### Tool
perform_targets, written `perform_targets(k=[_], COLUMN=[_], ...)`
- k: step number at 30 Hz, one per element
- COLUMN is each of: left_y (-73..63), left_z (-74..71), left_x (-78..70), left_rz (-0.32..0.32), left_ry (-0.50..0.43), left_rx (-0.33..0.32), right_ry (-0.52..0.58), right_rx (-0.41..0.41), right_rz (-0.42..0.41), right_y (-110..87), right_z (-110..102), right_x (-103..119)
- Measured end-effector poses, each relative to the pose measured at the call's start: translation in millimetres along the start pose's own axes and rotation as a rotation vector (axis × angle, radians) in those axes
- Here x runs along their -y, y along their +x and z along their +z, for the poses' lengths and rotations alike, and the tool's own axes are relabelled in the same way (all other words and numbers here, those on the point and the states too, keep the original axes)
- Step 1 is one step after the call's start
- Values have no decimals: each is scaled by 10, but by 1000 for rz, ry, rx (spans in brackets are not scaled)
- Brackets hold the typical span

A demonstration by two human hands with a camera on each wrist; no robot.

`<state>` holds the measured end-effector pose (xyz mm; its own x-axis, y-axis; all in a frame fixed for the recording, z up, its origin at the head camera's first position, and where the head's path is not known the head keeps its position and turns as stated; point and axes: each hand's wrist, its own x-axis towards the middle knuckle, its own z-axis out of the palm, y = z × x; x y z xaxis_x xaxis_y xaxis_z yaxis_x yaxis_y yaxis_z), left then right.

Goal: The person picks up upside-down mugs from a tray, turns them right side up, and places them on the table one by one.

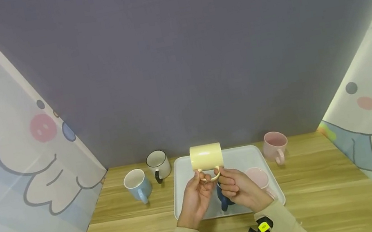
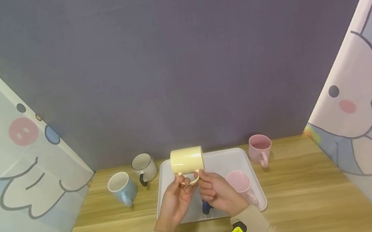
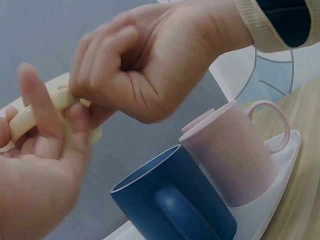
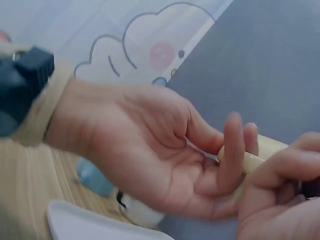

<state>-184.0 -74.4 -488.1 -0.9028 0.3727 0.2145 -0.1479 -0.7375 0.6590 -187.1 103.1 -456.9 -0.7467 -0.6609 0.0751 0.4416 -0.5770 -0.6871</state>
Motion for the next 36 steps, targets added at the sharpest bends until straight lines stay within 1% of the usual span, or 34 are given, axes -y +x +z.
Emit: perform_targets(k=[2,4,5,7,8,10,12,13,15,18,21,23,25,28,30,31,33,36], left_y=[-4,-6,-7,-3,0,-1,-8,-15,-34,-81,-152,-203,-243,-280,-303,-313,-329,-343], left_z=[-16,-23,-22,-22,-22,-28,-47,-60,-106,-206,-332,-423,-518,-666,-743,-781,-850,-946], left_x=[-12,-24,-30,-38,-44,-62,-93,-115,-174,-295,-432,-509,-564,-606,-616,-613,-596,-552], left_rz=[-17,-39,-51,-73,-81,-87,-88,-76,-59,-33,-57,-84,-116,-175,-212,-231,-248,-265], left_ry=[34,61,73,109,149,299,493,603,802,1037,1257,1412,1536,1680,1736,1752,1777,1760], left_rx=[28,42,36,4,-20,-71,-107,-119,-168,-261,-361,-407,-441,-507,-525,-535,-538,-542], right_ry=[99,178,203,226,226,211,161,121,14,-142,-224,-270,-319,-411,-450,-473,-510,-530], right_rx=[97,170,193,218,223,228,219,209,179,128,83,50,12,-66,-119,-147,-209,-275], right_rz=[-2,-6,-11,-23,-30,-47,-66,-77,-105,-144,-178,-204,-229,-262,-275,-279,-285,-305], right_y=[0,2,3,3,1,-10,-31,-45,-83,-168,-287,-385,-492,-678,-814,-884,-1021,-1215], right_z=[2,9,13,22,26,30,33,30,19,-28,-97,-145,-185,-241,-281,-304,-348,-429], right_x=[-12,-24,-30,-35,-36,-33,-21,-13,13,80,182,258,340,464,537,570,626,677])
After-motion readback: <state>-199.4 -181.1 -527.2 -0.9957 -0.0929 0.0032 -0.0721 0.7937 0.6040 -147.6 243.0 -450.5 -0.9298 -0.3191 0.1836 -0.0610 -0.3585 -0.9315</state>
